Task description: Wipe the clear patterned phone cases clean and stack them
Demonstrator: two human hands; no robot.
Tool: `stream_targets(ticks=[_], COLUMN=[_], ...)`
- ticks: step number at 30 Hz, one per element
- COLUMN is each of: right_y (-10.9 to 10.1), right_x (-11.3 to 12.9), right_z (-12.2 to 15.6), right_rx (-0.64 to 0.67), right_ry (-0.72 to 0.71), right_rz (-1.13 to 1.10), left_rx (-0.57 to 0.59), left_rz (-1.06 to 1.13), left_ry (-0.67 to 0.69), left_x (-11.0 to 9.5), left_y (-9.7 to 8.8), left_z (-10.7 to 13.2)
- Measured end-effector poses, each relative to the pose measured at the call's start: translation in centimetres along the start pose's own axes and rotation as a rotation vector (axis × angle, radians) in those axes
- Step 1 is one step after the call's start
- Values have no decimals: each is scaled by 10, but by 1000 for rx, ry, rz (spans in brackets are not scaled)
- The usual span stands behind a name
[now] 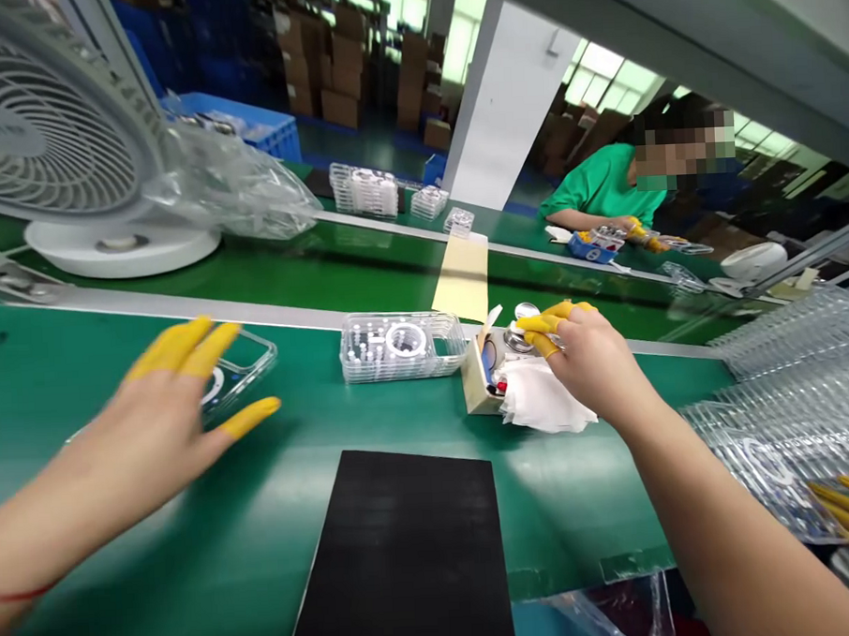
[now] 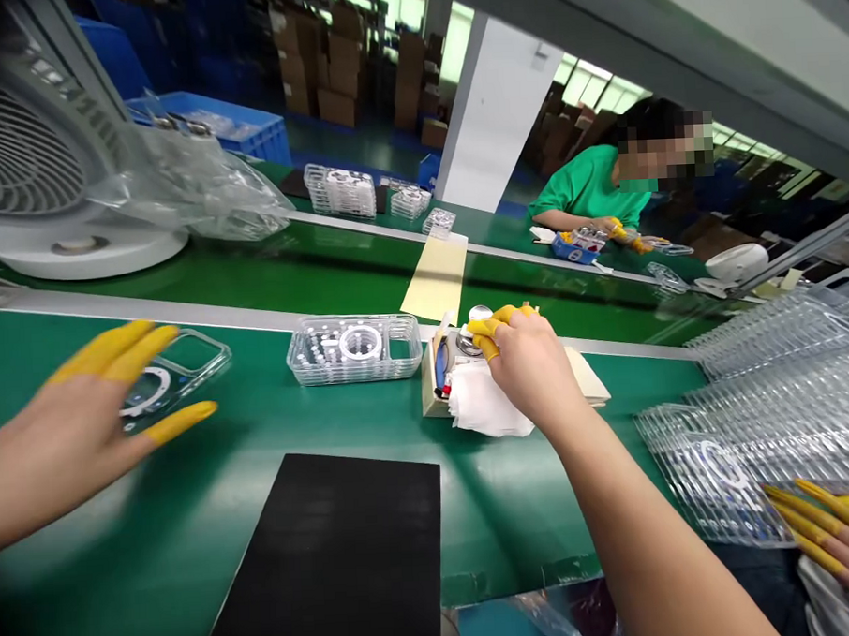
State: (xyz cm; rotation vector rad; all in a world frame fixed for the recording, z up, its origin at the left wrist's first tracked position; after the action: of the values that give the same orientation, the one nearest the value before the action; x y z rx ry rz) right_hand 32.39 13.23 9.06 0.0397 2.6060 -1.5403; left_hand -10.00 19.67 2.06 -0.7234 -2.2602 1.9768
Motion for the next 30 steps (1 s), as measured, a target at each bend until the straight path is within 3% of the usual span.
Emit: stream_targets(ticks=[2, 4, 7, 10, 13, 16, 18, 20, 22, 25, 27, 30], right_y=[2, 3, 3, -7, -39, -67, -65, -48, -28, -8, -3, -5], right_x=[5, 6, 4, 3, 5, 22, 52, 92, 131, 173, 187, 181], right_z=[1, 1, -3, 0, 23, 62, 83, 100, 114, 126, 130, 131], right_rx=[30, 44, 39, -3, -153, -278, -174, 1, 90, 77, 121, 195], right_ry=[-37, -63, -83, -64, 71, 189, 87, -79, -199, -271, -357, -472], right_rz=[13, 23, 26, 25, -92, -381, -604, -747, -726, -625, -682, -747], left_rx=[71, 156, 295, 312, 212, 174, 216, 232, 238, 255, 260, 245], left_rz=[87, 118, 138, 144, 157, 246, 292, 329, 347, 369, 400, 438], left_ry=[112, 204, 262, 254, 227, 366, 429, 449, 435, 394, 364, 361], left_x=[-47, -79, -98, -100, -97, -104, -109, -113, -115, -115, -112, -110], left_y=[0, 5, 13, 6, -3, 6, 22, 36, 46, 55, 57, 58], left_z=[-26, -55, -94, -103, -66, 11, 63, 99, 116, 118, 115, 114])
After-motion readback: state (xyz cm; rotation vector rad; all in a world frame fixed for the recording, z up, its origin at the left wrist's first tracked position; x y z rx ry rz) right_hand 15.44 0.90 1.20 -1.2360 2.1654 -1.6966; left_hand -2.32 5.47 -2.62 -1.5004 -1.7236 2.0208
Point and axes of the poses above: each hand's wrist, its own z-axis away from the middle knuckle, its own y-axis out of the palm, x = y × z, the point moved 6 cm from there along -z, towards the middle knuckle, and after that the axes turned 2 degrees about -y, right-handed, at the moved point
